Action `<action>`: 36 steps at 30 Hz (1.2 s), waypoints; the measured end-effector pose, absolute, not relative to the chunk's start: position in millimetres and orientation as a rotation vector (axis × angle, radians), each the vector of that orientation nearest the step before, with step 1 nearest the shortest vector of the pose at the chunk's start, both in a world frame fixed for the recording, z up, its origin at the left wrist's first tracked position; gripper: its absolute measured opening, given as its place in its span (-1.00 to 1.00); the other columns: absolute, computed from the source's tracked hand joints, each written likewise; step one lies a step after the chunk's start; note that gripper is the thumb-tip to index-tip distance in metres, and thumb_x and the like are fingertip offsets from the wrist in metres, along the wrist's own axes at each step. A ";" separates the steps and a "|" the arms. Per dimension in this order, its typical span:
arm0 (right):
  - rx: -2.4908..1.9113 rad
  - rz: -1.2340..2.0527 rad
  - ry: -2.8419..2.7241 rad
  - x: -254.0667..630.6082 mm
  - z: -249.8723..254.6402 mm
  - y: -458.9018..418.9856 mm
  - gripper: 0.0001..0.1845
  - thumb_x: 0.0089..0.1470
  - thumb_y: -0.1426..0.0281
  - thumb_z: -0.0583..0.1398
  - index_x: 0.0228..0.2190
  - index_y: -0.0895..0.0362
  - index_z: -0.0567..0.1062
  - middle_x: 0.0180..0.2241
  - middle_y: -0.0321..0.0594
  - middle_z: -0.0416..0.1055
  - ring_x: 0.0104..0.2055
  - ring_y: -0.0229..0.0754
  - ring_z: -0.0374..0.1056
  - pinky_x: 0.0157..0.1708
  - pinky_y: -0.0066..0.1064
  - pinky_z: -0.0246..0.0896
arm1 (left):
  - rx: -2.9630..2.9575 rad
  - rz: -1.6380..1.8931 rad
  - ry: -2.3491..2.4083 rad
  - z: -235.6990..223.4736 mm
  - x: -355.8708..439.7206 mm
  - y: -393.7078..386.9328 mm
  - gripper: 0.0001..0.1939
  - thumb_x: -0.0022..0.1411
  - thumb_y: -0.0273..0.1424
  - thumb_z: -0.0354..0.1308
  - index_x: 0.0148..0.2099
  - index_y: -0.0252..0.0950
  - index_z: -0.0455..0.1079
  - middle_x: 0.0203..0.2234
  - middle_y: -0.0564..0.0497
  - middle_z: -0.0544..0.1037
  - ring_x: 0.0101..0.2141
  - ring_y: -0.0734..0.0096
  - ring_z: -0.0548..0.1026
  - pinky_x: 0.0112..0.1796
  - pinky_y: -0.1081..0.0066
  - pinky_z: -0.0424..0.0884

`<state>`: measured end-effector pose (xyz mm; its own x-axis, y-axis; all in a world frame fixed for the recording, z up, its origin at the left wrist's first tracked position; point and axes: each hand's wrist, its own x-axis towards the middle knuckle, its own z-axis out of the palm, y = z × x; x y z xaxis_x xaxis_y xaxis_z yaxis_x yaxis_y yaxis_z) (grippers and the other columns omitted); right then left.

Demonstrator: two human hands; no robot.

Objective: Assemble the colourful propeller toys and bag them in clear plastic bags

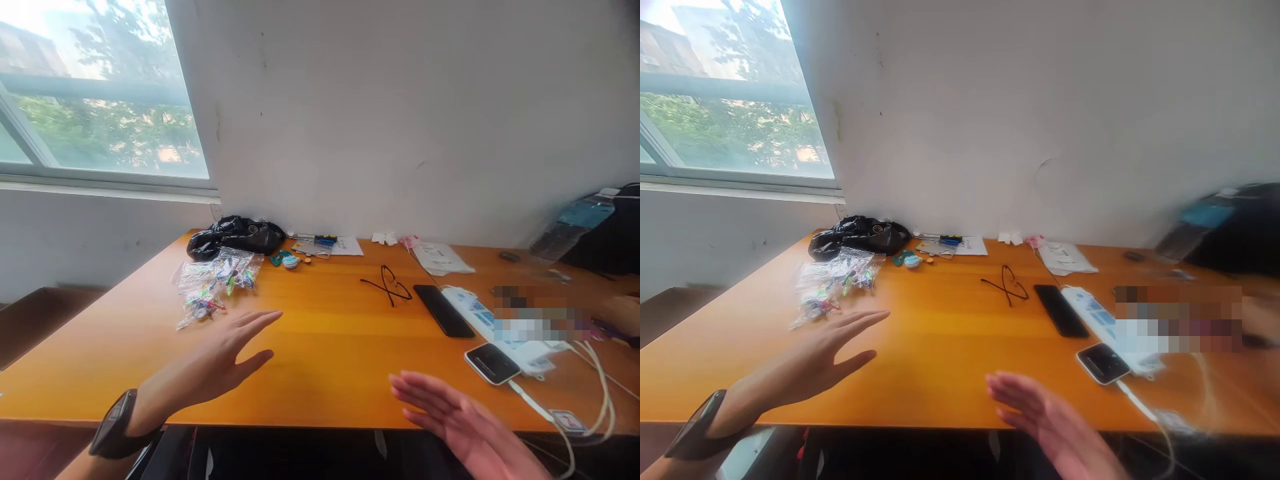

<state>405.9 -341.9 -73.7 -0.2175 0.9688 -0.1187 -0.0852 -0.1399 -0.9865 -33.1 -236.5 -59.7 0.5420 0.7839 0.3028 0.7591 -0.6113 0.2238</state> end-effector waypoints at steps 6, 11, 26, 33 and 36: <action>-0.609 1.839 -1.080 322.5 -38.2 -270.4 -0.24 0.38 -0.17 -0.10 0.18 -0.01 0.60 0.32 -0.05 0.41 0.44 0.20 0.22 0.41 0.16 0.08 | 2.613 0.815 1.137 -11.8 28.4 -227.1 -0.38 0.48 -0.07 0.17 0.49 -0.03 0.20 0.32 -0.04 0.46 0.27 0.10 0.47 0.22 0.16 0.46; -0.530 1.879 -1.117 296.1 -29.2 -254.0 -0.26 0.41 -0.14 -0.10 0.15 0.00 0.62 0.31 -0.07 0.42 0.40 0.16 0.26 0.38 0.14 0.12 | 2.411 1.038 0.997 3.3 61.8 -221.6 -0.61 0.40 -0.15 0.29 0.19 -0.16 0.49 0.04 -0.05 0.66 0.01 0.21 0.63 0.01 0.32 0.54; -1.178 1.137 -1.742 323.5 -111.8 -150.4 -0.48 0.33 0.03 0.17 -0.52 0.12 0.45 -0.46 -0.20 0.48 -0.36 -0.17 0.37 -0.25 -0.30 0.25 | 2.693 0.347 1.723 -51.3 25.5 -49.5 -0.77 0.41 -0.44 0.05 -0.04 -0.30 0.53 -0.08 -0.25 0.63 -0.06 0.03 0.60 -0.10 0.28 0.46; -1.222 0.854 -2.019 314.8 -123.3 -165.5 -0.90 0.26 0.46 0.12 -0.27 0.07 0.43 -0.31 -0.27 0.48 -0.27 -0.18 0.37 -0.21 -0.35 0.22 | 2.447 0.091 1.994 -65.8 19.1 14.0 -0.67 0.28 -0.43 0.19 0.07 -0.35 0.51 -0.02 -0.38 0.62 0.01 -0.19 0.60 -0.05 0.11 0.50; -1.192 0.764 -2.109 310.8 -121.4 -169.6 -0.85 0.25 0.51 0.11 -0.29 0.07 0.46 -0.27 -0.26 0.48 -0.22 -0.17 0.38 -0.17 -0.35 0.22 | 2.398 0.146 2.033 -70.5 19.7 25.8 -0.68 0.21 -0.42 0.25 0.02 -0.32 0.56 -0.03 -0.36 0.63 0.03 -0.23 0.60 0.00 0.05 0.49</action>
<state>310.8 -169.6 -121.4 -0.4232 0.8809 0.2122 0.5406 0.4334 -0.7211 19.7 25.8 -70.5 0.1613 0.9841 0.0742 0.9846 -0.1656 0.0561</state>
